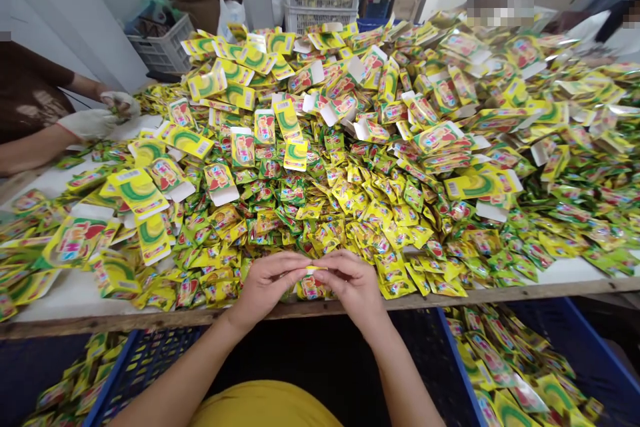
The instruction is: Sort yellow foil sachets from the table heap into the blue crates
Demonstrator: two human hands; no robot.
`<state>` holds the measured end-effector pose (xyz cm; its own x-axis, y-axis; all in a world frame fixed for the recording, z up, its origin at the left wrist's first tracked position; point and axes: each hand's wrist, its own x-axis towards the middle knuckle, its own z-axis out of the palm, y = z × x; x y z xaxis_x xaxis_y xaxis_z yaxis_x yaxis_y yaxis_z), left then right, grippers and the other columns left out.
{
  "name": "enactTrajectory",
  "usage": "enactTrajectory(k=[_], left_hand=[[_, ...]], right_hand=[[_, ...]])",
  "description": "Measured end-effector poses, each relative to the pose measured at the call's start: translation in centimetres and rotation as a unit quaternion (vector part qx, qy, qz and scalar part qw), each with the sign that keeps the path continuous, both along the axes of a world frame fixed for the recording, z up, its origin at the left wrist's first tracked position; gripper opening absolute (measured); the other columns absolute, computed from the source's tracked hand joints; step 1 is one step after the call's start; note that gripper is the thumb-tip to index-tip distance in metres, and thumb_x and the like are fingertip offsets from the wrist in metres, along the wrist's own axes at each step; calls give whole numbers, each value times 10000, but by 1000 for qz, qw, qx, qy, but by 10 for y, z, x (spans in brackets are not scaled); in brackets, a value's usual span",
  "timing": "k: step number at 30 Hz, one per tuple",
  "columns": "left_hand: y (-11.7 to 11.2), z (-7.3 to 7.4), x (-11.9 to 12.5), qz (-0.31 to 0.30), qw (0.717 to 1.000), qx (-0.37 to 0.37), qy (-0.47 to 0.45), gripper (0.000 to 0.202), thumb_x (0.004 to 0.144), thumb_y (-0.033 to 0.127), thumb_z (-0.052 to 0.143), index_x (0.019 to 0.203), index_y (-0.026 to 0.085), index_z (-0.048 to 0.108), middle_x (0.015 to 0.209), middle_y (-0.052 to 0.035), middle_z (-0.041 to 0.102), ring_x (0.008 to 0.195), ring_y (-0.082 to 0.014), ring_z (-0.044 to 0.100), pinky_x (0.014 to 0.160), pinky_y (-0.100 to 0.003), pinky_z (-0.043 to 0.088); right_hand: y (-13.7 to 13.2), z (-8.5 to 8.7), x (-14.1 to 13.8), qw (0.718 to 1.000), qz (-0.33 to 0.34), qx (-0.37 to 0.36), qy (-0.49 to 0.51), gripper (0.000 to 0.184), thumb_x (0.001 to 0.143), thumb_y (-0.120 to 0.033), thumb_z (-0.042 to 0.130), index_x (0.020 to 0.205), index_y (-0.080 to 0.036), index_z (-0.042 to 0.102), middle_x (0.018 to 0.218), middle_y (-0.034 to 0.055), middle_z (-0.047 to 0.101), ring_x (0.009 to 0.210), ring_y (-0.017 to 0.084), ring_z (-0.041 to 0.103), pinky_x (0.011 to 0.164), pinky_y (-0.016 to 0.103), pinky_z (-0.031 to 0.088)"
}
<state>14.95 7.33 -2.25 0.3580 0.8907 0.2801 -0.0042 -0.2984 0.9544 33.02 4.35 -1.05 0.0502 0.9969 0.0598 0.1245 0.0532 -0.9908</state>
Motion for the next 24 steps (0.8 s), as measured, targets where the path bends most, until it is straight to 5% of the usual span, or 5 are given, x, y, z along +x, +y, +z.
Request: enactTrajectory(k=[5,12,17,21,24], left_hand=[[5,2,5,5,1000,-3,-11,117,800,172,680,883,164,762,875,-95,736,807,-181,689,737,-276,557],[-2,-9,-5,-23,995,90,17,226,830,152,651,1040,200,719,1020,-85,724,930,-174,677,847,-293,543],[-12,-21,7,-74,985,146,54,244,859,123,599,1078,201,675,1030,-82,709,967,-169,657,878,-299,523],[-10,6,-8,60,996,26,60,268,871,217,588,1134,234,638,1083,-64,702,972,-182,657,876,-296,515],[-16,26,-82,156,976,-127,85,299,849,356,598,1137,284,629,1106,-25,702,916,-202,675,798,-301,544]], right_hand=[[9,5,3,998,7,-59,26,187,648,-351,803,758,-203,770,754,52,679,575,163,640,502,281,551],[-4,1,2,980,21,116,-161,129,771,-233,722,894,-260,751,880,53,673,842,196,637,738,321,532],[-30,-13,3,967,-42,165,-187,146,847,-214,620,891,-267,749,961,61,611,824,175,606,687,303,515],[-36,-14,38,965,-176,84,-175,158,843,-292,627,968,-241,708,961,60,650,800,188,626,645,302,515],[-31,-16,54,953,-163,49,-249,148,840,-339,625,885,-213,688,840,47,670,771,200,634,694,323,506]])
